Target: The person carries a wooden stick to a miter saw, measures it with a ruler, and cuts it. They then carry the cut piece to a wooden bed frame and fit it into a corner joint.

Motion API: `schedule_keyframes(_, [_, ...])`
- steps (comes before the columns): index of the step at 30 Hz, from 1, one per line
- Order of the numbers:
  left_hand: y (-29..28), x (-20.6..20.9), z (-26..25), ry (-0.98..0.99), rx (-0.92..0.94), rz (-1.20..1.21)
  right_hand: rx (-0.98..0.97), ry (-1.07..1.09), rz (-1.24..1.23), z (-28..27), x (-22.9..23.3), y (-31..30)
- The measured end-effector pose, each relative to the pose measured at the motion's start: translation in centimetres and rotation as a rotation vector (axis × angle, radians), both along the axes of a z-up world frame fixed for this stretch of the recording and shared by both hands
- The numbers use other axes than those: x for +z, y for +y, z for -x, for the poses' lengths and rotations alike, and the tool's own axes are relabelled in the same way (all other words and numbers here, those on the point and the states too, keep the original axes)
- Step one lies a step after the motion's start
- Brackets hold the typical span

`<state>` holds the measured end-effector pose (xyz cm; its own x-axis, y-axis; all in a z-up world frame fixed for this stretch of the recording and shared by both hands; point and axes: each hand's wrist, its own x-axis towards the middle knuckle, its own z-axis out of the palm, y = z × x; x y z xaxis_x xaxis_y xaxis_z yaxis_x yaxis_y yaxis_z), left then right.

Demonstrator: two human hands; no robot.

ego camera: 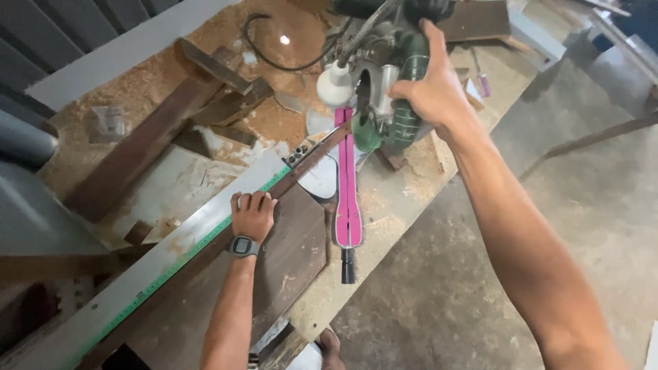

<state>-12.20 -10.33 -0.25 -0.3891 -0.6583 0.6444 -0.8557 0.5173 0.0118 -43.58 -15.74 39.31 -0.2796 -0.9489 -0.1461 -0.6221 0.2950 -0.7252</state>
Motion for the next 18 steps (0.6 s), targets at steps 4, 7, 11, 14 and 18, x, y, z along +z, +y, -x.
schedule_keyframes(4, [0.5,0.2,0.0,0.037,0.054,-0.017,-0.059,-0.015,0.150,-1.2,-0.3,-0.7])
schedule_keyframes(7, [2.5,0.3,-1.8,0.039,0.082,-0.063,-0.116,-0.030,0.118,-1.6,0.2,-0.9])
schedule_keyframes(11, [5.5,1.0,-5.4,-0.054,0.277,-0.024,-0.145,-0.090,0.132,-1.7,0.7,-0.7])
schedule_keyframes(14, [6.7,0.4,-6.2,-0.053,0.274,0.010,-0.125,-0.130,0.129,-1.7,0.3,-0.7])
schedule_keyframes(18, [6.3,-1.1,-6.3,-0.072,0.191,0.080,-0.106,-0.128,0.108,-1.2,0.1,-0.7])
